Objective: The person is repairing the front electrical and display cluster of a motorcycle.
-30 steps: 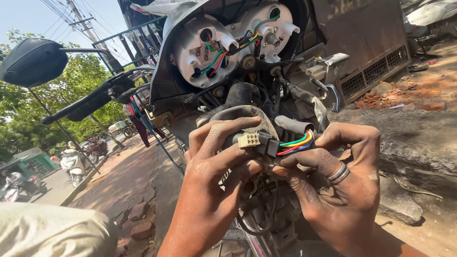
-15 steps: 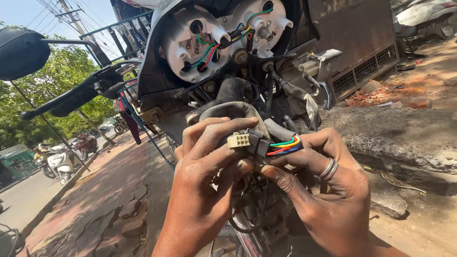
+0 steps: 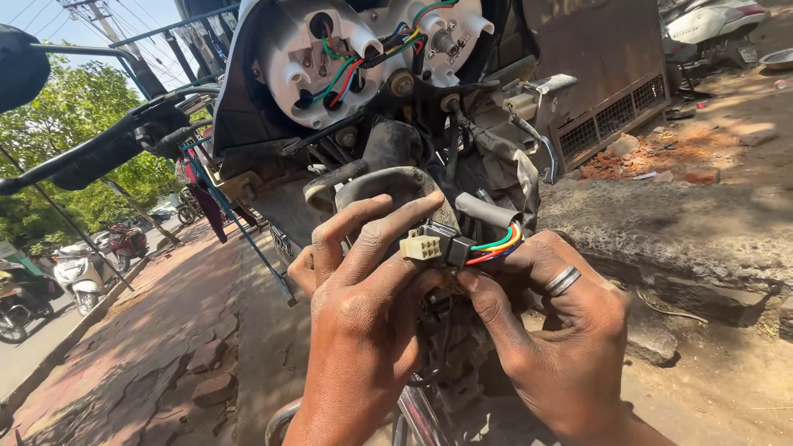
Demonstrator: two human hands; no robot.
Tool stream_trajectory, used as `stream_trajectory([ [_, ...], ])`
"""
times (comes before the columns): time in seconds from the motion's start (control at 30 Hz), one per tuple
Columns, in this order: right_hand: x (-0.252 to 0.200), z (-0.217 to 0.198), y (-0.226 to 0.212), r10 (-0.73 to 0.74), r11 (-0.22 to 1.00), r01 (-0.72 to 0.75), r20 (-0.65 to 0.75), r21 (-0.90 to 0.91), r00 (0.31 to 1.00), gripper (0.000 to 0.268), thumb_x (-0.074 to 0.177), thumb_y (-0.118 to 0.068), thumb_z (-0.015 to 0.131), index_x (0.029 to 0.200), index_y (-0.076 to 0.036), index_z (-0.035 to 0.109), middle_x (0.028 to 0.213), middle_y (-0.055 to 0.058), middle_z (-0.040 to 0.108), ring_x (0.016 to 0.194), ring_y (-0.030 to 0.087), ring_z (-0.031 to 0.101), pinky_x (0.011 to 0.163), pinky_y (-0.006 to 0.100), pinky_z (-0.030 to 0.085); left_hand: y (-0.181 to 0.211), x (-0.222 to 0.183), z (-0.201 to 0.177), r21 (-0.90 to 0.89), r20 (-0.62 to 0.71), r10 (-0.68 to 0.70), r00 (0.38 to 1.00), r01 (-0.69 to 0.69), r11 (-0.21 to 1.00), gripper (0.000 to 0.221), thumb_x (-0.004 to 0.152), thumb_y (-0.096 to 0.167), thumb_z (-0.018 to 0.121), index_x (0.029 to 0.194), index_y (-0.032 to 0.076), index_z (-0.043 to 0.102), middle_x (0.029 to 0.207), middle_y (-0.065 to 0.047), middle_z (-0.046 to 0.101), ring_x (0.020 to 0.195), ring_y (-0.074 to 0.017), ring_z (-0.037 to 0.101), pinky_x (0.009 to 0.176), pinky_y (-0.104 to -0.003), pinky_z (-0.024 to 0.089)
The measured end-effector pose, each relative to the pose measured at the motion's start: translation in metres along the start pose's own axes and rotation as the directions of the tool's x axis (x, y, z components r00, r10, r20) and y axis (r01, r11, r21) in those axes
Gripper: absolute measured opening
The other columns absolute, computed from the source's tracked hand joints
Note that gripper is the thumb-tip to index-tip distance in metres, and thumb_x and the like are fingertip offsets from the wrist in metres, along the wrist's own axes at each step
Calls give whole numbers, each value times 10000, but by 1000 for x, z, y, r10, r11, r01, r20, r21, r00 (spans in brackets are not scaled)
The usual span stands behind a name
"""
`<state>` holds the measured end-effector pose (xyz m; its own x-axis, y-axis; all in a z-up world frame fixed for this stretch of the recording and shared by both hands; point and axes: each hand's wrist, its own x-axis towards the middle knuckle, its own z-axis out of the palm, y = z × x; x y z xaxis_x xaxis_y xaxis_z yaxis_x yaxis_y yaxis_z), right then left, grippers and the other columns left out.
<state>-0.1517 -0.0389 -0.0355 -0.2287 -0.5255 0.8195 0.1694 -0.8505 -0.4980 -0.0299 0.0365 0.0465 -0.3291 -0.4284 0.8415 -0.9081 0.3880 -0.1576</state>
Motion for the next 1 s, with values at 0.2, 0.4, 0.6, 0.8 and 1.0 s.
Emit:
stream_trajectory([
  [0.2,0,2,-2,6,1000,-6,-3,-5,1000,107,876,-9,786,972,-37,747,823,-12,652,651,10,526,542,188,421,2,1,4,-36,-22,-16,1000,15,999,170,792,38,744,946,110,749,1405,46,669,1383,-288,495,1099,-451,249],
  [0.4,4,3,0,-5,999,7,45,-44,999,185,871,32,743,1039,-46,729,864,-18,685,704,15,588,591,194,467,-2,-2,5,-54,-31,0,1000,-1,999,115,837,45,736,940,97,736,1441,53,650,1408,-284,490,1105,-457,257],
  [0.6,9,1,7,-90,995,94,87,-40,992,241,865,64,728,1082,-40,730,976,27,740,792,75,653,674,236,509,-7,-2,6,39,-24,61,998,-60,997,20,874,99,732,886,107,718,1444,54,653,1400,-261,506,1041,-477,273],
  [0.8,20,-23,7,-303,926,335,187,-175,934,281,802,25,783,1066,-49,718,1009,84,733,880,191,734,763,296,555,-2,2,-11,86,75,96,993,-102,991,210,872,126,704,1082,120,715,1471,20,572,1392,-258,480,1014,-508,278],
  [1.0,23,-34,14,-418,850,465,218,-248,882,260,805,-12,824,1042,-54,724,991,110,720,882,244,720,768,334,562,-3,-3,-8,245,74,138,988,-152,957,175,887,173,716,1058,147,687,1493,-4,553,1400,-238,476,981,-564,294],
])
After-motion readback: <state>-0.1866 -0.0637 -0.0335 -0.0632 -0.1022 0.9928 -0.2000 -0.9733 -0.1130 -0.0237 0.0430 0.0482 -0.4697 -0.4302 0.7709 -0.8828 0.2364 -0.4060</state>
